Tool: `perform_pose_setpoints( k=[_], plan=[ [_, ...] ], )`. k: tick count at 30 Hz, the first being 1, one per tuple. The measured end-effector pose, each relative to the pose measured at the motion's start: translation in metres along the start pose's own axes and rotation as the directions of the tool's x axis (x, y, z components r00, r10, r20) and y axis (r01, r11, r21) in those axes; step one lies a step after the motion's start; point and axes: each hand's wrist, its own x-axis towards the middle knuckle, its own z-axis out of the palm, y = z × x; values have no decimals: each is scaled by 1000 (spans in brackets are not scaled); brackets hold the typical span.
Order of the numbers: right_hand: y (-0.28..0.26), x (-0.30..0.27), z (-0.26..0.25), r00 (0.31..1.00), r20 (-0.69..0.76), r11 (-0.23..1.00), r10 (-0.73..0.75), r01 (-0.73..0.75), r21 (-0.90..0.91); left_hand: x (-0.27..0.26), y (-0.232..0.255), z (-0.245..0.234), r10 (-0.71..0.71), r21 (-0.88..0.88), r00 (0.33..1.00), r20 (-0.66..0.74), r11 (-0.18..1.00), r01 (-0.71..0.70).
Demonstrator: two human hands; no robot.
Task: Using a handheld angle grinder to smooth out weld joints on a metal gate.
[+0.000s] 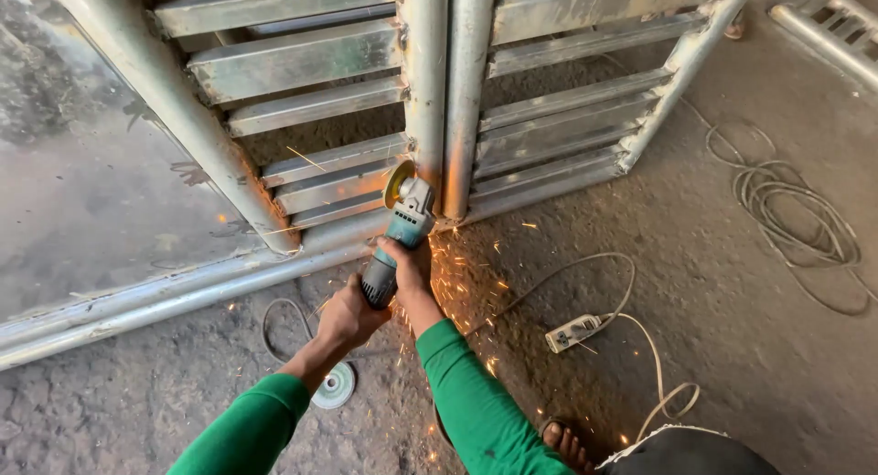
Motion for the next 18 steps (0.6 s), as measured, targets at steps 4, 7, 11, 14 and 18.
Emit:
perform_pose_setpoints(
  k=[4, 7, 11, 14, 18],
  plan=[
    [9, -3, -16, 1000, 0, 999, 2, -2, -35, -17, 8, 2, -14, 0, 1000, 17, 1000, 14],
    [0, 14, -1, 1000, 22, 999, -19, 18, 40, 1, 13, -12, -2, 13, 1000, -6, 1000, 2],
    [2, -4, -10, 1000, 10, 1000, -19, 19, -9, -9, 6, -3, 1, 3, 1000, 5, 1000, -1],
    [1, -9, -6, 998, -58, 996, -38, 33, -84, -6, -3, 7, -20, 23, 1000, 12, 1000, 20],
    [-9, -14, -1, 998, -52, 997, -26, 22, -77, -4, 1, 1, -5, 4, 1000, -3, 1000, 5]
  ],
)
